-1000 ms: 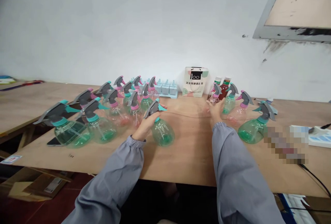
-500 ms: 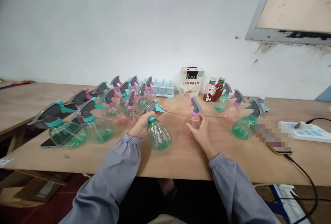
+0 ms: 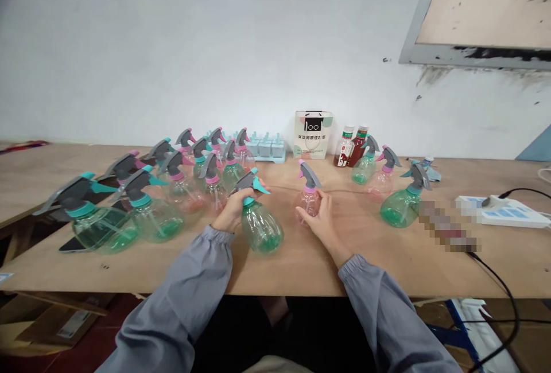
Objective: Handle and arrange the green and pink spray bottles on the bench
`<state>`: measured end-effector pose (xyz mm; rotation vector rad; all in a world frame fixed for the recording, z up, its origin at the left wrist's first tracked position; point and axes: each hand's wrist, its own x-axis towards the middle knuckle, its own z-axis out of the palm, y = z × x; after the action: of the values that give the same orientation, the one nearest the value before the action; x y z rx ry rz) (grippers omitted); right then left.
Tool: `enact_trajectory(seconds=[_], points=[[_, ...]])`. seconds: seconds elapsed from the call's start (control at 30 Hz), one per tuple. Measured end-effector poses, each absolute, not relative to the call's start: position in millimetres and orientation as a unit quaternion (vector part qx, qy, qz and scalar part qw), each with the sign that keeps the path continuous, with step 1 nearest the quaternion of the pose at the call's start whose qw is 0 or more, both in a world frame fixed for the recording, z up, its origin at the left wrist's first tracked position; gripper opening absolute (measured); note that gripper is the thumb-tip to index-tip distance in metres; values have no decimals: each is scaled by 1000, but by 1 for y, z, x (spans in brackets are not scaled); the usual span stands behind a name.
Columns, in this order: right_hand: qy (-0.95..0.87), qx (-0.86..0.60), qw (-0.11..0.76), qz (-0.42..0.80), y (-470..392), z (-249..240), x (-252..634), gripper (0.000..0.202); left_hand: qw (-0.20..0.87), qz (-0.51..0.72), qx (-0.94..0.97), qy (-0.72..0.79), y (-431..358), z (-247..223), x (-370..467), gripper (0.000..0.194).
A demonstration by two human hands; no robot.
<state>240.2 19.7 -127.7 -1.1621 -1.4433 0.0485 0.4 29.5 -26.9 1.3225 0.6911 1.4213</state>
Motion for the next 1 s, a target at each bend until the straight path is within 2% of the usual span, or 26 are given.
enact_trajectory(seconds=[0.17,0.33,0.5,0.67,0.9,1.0], points=[[-621,-507,598,21,19,-127,240,74,504,616,530,292,30,-27,0,10],[-624,-509,593,26,19,-127,241,75,531,602,530,275,32,-26,1,21],[-622,-507,596,25,18,-125,240,75,549,614,473,315,36,-25,-9,14],[-625,-509,591,33,18,-125,240,76,593,585,488,259,31,-22,-6,17],[-625,-506,594,32,19,-127,241,76,595,581,494,253,25,-22,2,9],[-624,-504,596,34,19,-127,241,76,602,576,496,244,26,-23,3,12]])
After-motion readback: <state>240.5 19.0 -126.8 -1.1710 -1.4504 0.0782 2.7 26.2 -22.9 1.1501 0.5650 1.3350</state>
